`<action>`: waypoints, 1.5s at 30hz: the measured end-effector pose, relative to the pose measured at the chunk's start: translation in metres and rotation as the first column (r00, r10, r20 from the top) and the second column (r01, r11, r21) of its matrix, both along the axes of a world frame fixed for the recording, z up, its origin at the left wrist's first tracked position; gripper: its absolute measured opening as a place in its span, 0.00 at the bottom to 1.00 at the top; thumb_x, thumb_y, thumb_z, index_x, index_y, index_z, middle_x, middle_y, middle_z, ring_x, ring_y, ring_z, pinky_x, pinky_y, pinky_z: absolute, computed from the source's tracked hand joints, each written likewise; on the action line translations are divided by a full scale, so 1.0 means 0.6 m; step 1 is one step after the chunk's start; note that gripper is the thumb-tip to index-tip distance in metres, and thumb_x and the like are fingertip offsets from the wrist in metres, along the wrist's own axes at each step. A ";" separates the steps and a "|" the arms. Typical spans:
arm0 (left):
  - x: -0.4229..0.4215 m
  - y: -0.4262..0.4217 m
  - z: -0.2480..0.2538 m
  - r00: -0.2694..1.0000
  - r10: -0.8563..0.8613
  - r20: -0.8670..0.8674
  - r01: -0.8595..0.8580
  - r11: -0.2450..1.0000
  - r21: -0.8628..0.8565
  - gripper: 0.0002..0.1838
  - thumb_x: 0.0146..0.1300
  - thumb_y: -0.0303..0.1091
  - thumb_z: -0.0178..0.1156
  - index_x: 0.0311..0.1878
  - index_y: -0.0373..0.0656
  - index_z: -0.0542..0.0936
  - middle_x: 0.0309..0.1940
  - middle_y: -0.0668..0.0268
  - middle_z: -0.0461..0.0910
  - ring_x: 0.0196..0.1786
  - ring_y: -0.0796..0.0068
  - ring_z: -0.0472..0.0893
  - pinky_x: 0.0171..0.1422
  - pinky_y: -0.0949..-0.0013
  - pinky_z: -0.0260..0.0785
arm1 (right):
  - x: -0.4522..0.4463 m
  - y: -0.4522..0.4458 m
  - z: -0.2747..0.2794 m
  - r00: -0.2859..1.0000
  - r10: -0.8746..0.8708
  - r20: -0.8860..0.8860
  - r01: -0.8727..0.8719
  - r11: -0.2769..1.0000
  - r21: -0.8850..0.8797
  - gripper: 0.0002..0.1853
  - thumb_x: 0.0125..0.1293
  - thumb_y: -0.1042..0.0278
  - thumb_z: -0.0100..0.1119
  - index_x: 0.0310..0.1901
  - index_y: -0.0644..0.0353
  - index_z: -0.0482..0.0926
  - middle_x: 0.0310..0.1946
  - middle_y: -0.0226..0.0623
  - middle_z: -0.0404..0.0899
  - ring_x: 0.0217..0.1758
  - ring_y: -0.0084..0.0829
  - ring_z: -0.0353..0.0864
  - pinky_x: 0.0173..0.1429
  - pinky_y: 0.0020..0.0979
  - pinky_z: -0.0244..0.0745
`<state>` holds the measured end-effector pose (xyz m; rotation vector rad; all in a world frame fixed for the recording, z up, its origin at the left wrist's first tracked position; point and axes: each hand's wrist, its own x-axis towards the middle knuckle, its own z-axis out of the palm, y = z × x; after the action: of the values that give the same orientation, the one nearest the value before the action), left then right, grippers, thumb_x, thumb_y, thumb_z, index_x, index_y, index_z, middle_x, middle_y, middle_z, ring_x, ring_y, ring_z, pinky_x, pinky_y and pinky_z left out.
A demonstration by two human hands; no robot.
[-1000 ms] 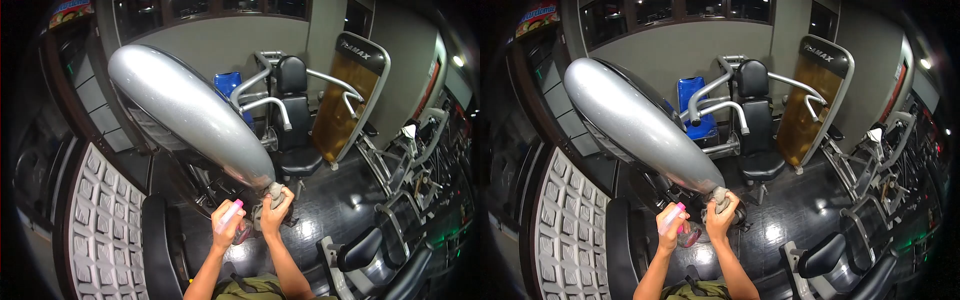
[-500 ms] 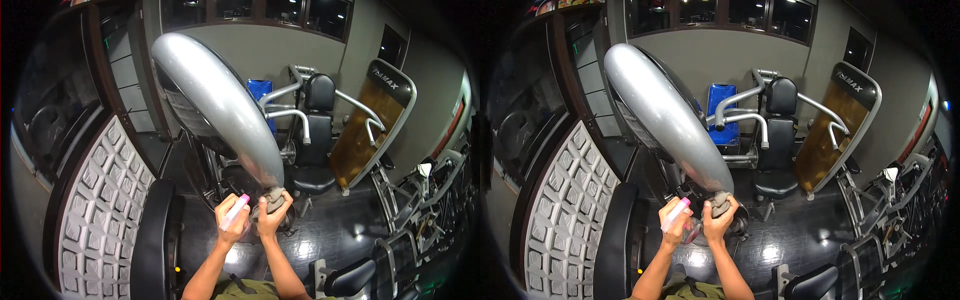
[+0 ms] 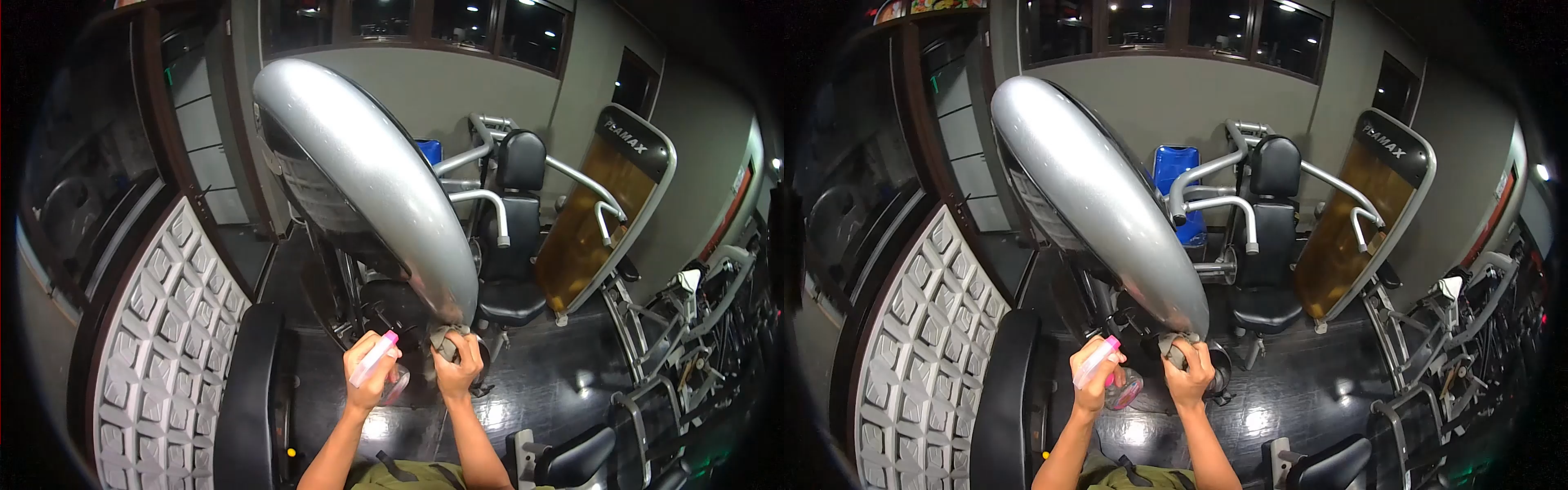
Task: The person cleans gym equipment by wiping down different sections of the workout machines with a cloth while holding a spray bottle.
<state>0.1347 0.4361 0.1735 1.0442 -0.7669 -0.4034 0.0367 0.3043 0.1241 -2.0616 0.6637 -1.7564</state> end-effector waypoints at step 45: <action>0.256 0.045 0.012 0.724 -0.688 0.044 0.682 0.724 0.104 0.10 0.65 0.28 0.59 0.32 0.29 0.79 0.30 0.61 0.74 0.19 0.75 0.76 0.26 0.73 0.69 | 0.173 0.123 0.098 0.778 -0.611 0.147 0.618 0.786 -0.003 0.20 0.45 0.81 0.73 0.42 0.60 0.83 0.34 0.42 0.82 0.36 0.43 0.85 0.41 0.35 0.78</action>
<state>0.2882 0.4630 0.1807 0.8184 -1.2207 -1.0475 0.1406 0.3779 0.1827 -1.8400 1.3859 -2.2494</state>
